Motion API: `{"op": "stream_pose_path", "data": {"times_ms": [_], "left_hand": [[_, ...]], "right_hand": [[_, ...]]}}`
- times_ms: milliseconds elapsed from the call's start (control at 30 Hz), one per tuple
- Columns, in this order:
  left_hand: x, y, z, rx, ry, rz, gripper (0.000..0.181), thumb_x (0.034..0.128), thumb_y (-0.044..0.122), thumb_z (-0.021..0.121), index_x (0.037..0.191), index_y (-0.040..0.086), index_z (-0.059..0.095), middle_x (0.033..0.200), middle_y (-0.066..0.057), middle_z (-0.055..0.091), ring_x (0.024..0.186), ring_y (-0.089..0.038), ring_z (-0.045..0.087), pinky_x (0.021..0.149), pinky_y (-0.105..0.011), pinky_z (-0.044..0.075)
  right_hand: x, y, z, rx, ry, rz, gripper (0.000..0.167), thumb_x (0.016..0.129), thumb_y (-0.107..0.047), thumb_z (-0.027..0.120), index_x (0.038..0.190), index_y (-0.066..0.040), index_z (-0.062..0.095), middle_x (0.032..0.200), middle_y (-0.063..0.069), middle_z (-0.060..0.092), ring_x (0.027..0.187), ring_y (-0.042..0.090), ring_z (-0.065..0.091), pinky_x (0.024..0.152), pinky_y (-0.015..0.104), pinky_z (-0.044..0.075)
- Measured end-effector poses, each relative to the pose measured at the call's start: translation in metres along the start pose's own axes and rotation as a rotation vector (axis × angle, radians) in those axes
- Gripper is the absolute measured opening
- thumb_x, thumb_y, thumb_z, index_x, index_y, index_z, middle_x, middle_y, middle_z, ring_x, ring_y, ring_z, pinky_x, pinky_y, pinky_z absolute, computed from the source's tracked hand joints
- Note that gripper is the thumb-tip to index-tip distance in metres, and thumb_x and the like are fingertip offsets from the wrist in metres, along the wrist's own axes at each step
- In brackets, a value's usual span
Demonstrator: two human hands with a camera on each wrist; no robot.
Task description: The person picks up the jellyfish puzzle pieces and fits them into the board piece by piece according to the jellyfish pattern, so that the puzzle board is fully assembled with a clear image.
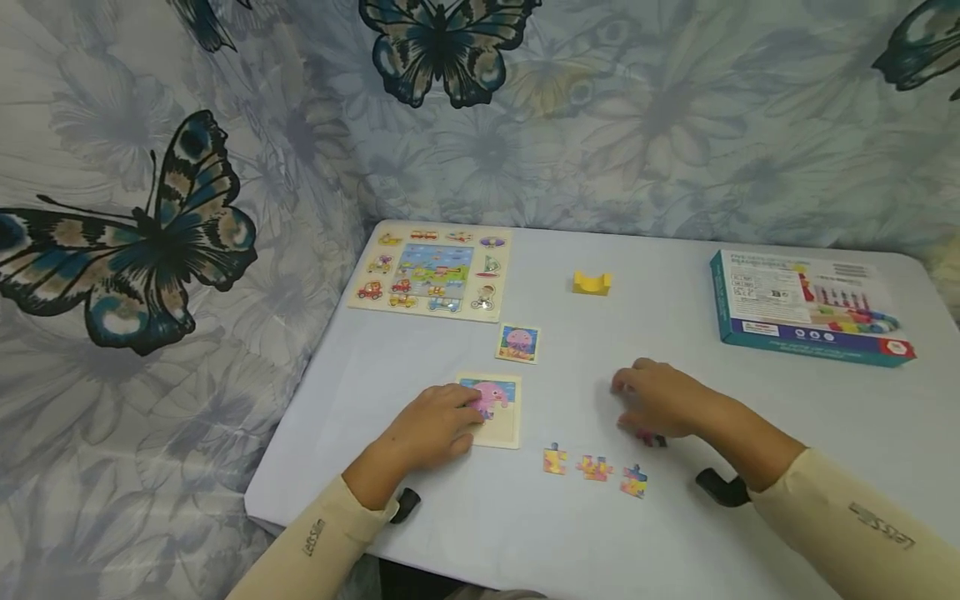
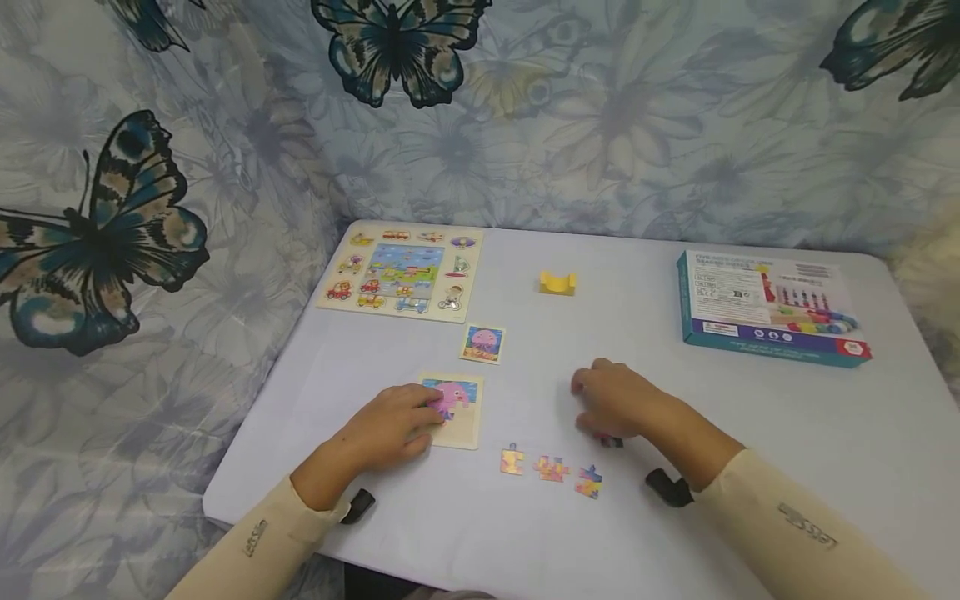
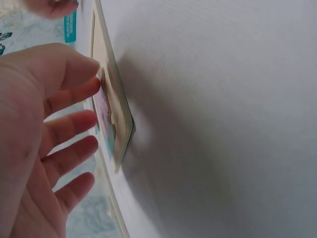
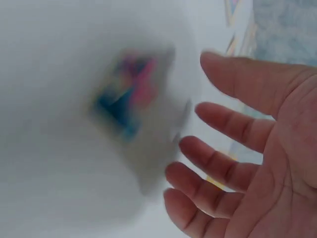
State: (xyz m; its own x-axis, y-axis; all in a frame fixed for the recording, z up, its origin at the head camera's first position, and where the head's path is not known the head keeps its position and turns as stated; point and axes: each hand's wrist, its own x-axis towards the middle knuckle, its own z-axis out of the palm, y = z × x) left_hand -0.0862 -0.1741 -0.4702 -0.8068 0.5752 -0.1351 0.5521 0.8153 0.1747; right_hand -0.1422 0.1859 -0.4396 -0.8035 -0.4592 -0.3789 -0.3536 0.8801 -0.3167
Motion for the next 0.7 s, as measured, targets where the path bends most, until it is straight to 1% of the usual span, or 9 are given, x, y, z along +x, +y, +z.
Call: {"op": "stream_pose_path", "data": {"times_ms": [67, 133, 200, 300, 367, 433, 533, 600, 700], "left_hand": [[0.001, 0.0, 0.0, 0.0, -0.001, 0.017, 0.028, 0.0953, 0.026, 0.063, 0.121, 0.022, 0.075, 0.146, 0.002, 0.059, 0.139, -0.019, 0.05, 0.117, -0.042, 0.038], [0.003, 0.001, -0.001, 0.006, -0.008, 0.031, 0.027, 0.0959, 0.026, 0.063, 0.119, 0.022, 0.075, 0.146, 0.003, 0.059, 0.138, -0.019, 0.051, 0.117, -0.042, 0.039], [0.004, 0.0, 0.0, 0.014, -0.013, 0.044, 0.026, 0.0962, 0.027, 0.063, 0.119, 0.022, 0.075, 0.145, 0.004, 0.06, 0.138, -0.019, 0.052, 0.116, -0.042, 0.04], [0.001, -0.002, 0.0, 0.014, -0.01, 0.038, 0.027, 0.0957, 0.026, 0.064, 0.12, 0.022, 0.075, 0.146, 0.004, 0.059, 0.137, -0.019, 0.052, 0.116, -0.042, 0.041], [-0.002, -0.003, 0.001, 0.008, -0.004, 0.032, 0.028, 0.0952, 0.026, 0.065, 0.121, 0.022, 0.074, 0.148, 0.003, 0.057, 0.138, -0.02, 0.051, 0.115, -0.043, 0.041], [-0.004, -0.003, 0.002, 0.001, -0.002, 0.021, 0.03, 0.095, 0.026, 0.065, 0.124, 0.022, 0.073, 0.149, 0.002, 0.056, 0.138, -0.021, 0.05, 0.115, -0.044, 0.041], [-0.007, -0.002, 0.003, -0.003, -0.001, 0.007, 0.034, 0.095, 0.026, 0.066, 0.128, 0.021, 0.071, 0.149, 0.001, 0.056, 0.138, -0.021, 0.05, 0.115, -0.043, 0.041], [-0.008, 0.0, 0.004, -0.009, -0.003, 0.0, 0.036, 0.0953, 0.026, 0.065, 0.131, 0.021, 0.07, 0.149, 0.001, 0.056, 0.138, -0.021, 0.05, 0.116, -0.043, 0.041], [-0.01, 0.003, 0.006, -0.015, -0.017, -0.005, 0.04, 0.096, 0.026, 0.065, 0.135, 0.021, 0.067, 0.149, 0.001, 0.056, 0.139, -0.02, 0.05, 0.116, -0.041, 0.041]], "right_hand": [[-0.013, 0.012, 0.003, 0.033, -0.009, 0.025, 0.048, 0.079, -0.038, 0.087, 0.118, -0.016, 0.071, 0.114, 0.013, 0.063, 0.095, 0.026, 0.06, 0.088, 0.054, 0.058], [-0.023, 0.021, 0.009, 0.065, 0.011, 0.031, 0.046, 0.076, -0.038, 0.089, 0.114, -0.018, 0.072, 0.111, 0.011, 0.062, 0.096, 0.026, 0.059, 0.088, 0.053, 0.058], [-0.032, 0.027, 0.017, 0.091, 0.051, 0.029, 0.039, 0.076, -0.034, 0.09, 0.108, -0.02, 0.073, 0.107, 0.007, 0.061, 0.096, 0.025, 0.058, 0.088, 0.05, 0.058], [-0.036, 0.028, 0.027, 0.114, 0.115, 0.007, 0.028, 0.077, -0.027, 0.09, 0.1, -0.022, 0.074, 0.105, 0.004, 0.06, 0.097, 0.024, 0.056, 0.089, 0.048, 0.058], [-0.037, 0.027, 0.032, 0.118, 0.146, 0.0, 0.024, 0.078, -0.024, 0.089, 0.097, -0.021, 0.073, 0.104, 0.004, 0.061, 0.097, 0.024, 0.056, 0.089, 0.048, 0.058], [-0.037, 0.025, 0.033, 0.119, 0.17, 0.001, 0.023, 0.079, -0.021, 0.088, 0.094, -0.021, 0.072, 0.099, 0.001, 0.062, 0.093, 0.023, 0.057, 0.085, 0.046, 0.059], [-0.033, 0.02, 0.031, 0.145, 0.19, -0.008, 0.019, 0.081, -0.019, 0.087, 0.088, -0.02, 0.069, 0.084, -0.004, 0.061, 0.082, 0.018, 0.056, 0.074, 0.034, 0.056], [-0.029, 0.014, 0.028, 0.18, 0.191, -0.021, 0.017, 0.083, -0.018, 0.085, 0.085, -0.021, 0.068, 0.075, -0.007, 0.058, 0.075, 0.014, 0.053, 0.066, 0.027, 0.049], [-0.019, -0.001, 0.023, 0.259, 0.179, -0.053, 0.014, 0.086, -0.018, 0.082, 0.084, -0.021, 0.069, 0.073, -0.009, 0.058, 0.074, 0.013, 0.053, 0.063, 0.022, 0.047]]}}
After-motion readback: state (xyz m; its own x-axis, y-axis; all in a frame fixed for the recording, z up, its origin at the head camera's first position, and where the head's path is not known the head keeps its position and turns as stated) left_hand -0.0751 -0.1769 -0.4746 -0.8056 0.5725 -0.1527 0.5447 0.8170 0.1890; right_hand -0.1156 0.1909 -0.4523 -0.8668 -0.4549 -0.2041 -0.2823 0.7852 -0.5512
